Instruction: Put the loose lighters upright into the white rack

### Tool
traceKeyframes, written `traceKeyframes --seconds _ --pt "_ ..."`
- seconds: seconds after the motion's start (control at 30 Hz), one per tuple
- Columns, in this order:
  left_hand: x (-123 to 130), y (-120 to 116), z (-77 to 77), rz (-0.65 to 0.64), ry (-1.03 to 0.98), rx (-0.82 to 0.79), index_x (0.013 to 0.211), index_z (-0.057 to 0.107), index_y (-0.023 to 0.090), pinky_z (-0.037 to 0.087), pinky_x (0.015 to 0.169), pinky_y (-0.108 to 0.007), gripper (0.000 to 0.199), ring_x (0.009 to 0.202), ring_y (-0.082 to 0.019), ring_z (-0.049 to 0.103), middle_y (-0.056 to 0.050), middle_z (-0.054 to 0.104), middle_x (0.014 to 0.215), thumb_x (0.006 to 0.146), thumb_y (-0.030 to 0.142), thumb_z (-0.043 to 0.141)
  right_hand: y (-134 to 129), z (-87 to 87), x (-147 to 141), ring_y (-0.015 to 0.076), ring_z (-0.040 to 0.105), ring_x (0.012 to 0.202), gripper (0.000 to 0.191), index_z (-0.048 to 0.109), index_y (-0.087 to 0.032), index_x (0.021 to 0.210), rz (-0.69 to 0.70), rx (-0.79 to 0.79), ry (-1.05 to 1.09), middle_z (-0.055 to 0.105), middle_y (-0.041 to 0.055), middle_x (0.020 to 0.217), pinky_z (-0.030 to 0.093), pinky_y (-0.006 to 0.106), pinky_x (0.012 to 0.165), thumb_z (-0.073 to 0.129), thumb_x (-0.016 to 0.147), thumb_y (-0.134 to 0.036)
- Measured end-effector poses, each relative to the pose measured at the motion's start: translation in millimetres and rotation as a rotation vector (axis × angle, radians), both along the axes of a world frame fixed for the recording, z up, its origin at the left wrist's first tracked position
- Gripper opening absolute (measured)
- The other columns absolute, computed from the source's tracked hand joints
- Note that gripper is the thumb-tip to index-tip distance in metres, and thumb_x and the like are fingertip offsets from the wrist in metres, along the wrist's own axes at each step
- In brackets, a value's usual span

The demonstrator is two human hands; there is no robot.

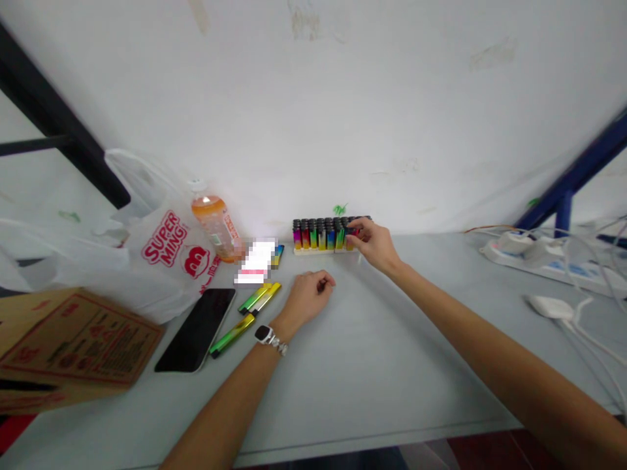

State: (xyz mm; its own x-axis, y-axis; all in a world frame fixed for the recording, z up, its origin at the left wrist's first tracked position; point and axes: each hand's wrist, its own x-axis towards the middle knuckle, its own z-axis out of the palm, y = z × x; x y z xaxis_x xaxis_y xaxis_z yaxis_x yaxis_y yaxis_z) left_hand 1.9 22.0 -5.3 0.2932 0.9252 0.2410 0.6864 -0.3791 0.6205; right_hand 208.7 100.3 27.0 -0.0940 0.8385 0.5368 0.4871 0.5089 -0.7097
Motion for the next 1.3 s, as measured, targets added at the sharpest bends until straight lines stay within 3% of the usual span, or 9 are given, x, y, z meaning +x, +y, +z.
traceKeyframes --seconds 0.2,0.5,0.7,0.77,0.93,1.07,1.17,1.23,1.3 --pt "0 -1 0.8 -0.001 -0.002 -0.002 0.085 0.072 0.019 0.045 0.068 -0.026 0.018 0.066 -0.014 0.06 0.0 0.068 0.072 0.083 0.014 0.055 15 -6.1 0 0.0138 0.055 0.06 0.02 0.069 -0.018 0.094 0.018 -0.007 -0.069 0.062 -0.0016 0.066 0.046 0.027 0.063 0.067 0.076 -0.026" --pt "1 -2 0.2 0.008 0.003 -0.007 0.086 0.072 0.019 0.044 0.068 -0.026 0.017 0.067 -0.014 0.059 -0.001 0.068 0.072 0.083 0.015 0.056 25 -17.1 -2 0.0173 0.062 0.067 0.025 0.074 -0.016 0.097 0.065 -0.048 0.026 0.069 0.004 0.075 0.053 0.032 0.067 0.066 0.082 -0.034" --pt "0 -3 2.0 0.017 0.003 0.003 0.085 0.073 0.019 0.044 0.068 -0.026 0.017 0.068 -0.015 0.06 -0.001 0.068 0.072 0.083 0.015 0.056 16 -18.0 0 0.0204 0.06 0.084 0.031 0.079 -0.019 0.107 -0.131 0.185 -0.238 0.059 0.0109 0.103 0.053 0.036 0.078 0.061 0.091 -0.038" --pt "-1 -4 2.1 0.016 0.005 -0.008 0.085 0.073 0.019 0.045 0.068 -0.026 0.018 0.068 -0.015 0.06 -0.001 0.068 0.071 0.084 0.014 0.055 11 -19.7 0 0.0221 0.057 0.087 0.035 0.077 -0.021 0.114 -0.214 0.231 -0.358 0.054 0.0115 0.102 0.05 0.038 0.078 0.055 0.094 -0.039" --pt "-1 -4 0.6 0.006 0.051 0.009 0.088 0.072 0.019 0.047 0.073 -0.029 0.018 0.074 -0.016 0.062 -0.001 0.069 0.076 0.086 0.015 0.054 1 -26.7 1 0.0266 0.052 0.093 0.044 0.067 -0.022 0.132 -0.275 0.255 -0.567 0.049 0.0112 0.095 0.045 0.041 0.079 0.045 0.099 -0.04" --pt "-7 -13 7.8 0.0 0.181 0.147 0.095 0.069 0.019 0.049 0.088 -0.036 0.018 0.094 -0.021 0.063 -0.005 0.07 0.095 0.088 0.015 0.053 -17 -31.1 -8 0.0292 0.049 0.098 0.057 0.049 -0.017 0.148 -0.302 0.241 -0.596 0.051 0.014 0.101 0.044 0.043 0.082 0.045 0.098 -0.042" --pt "-21 -35 17.0 0.035 0.309 0.239 0.108 0.066 0.019 0.048 0.096 -0.042 0.023 0.109 -0.026 0.06 -0.008 0.068 0.113 0.091 0.02 0.052 -38 -30.6 -30 0.0287 0.05 0.104 0.052 0.055 -0.015 0.143 -0.2 0.281 -0.555 0.054 0.0163 0.111 0.042 0.044 0.091 0.045 0.098 -0.04" --pt "-36 -56 20.2 0.07 0.39 0.268 0.118 0.063 0.017 0.046 0.103 -0.046 0.029 0.12 -0.028 0.057 -0.011 0.064 0.128 0.092 0.023 0.052 -48 -27.3 -54 0.0284 0.05 0.112 0.044 0.062 -0.017 0.134 -0.02 0.295 -0.595 0.057 0.016 0.123 0.04 0.044 0.097 0.042 0.099 -0.038" --pt "-52 -76 19.4 0.117 0.441 0.291 0.128 0.058 0.014 0.037 0.114 -0.048 0.037 0.132 -0.029 0.05 -0.013 0.058 0.14 0.095 0.029 0.05 -51 -22.7 -82 0.0287 0.046 0.124 0.046 0.057 -0.017 0.139 0.159 0.276 -0.669 0.057 0.0145 0.135 0.036 0.045 0.103 0.038 0.101 -0.037"
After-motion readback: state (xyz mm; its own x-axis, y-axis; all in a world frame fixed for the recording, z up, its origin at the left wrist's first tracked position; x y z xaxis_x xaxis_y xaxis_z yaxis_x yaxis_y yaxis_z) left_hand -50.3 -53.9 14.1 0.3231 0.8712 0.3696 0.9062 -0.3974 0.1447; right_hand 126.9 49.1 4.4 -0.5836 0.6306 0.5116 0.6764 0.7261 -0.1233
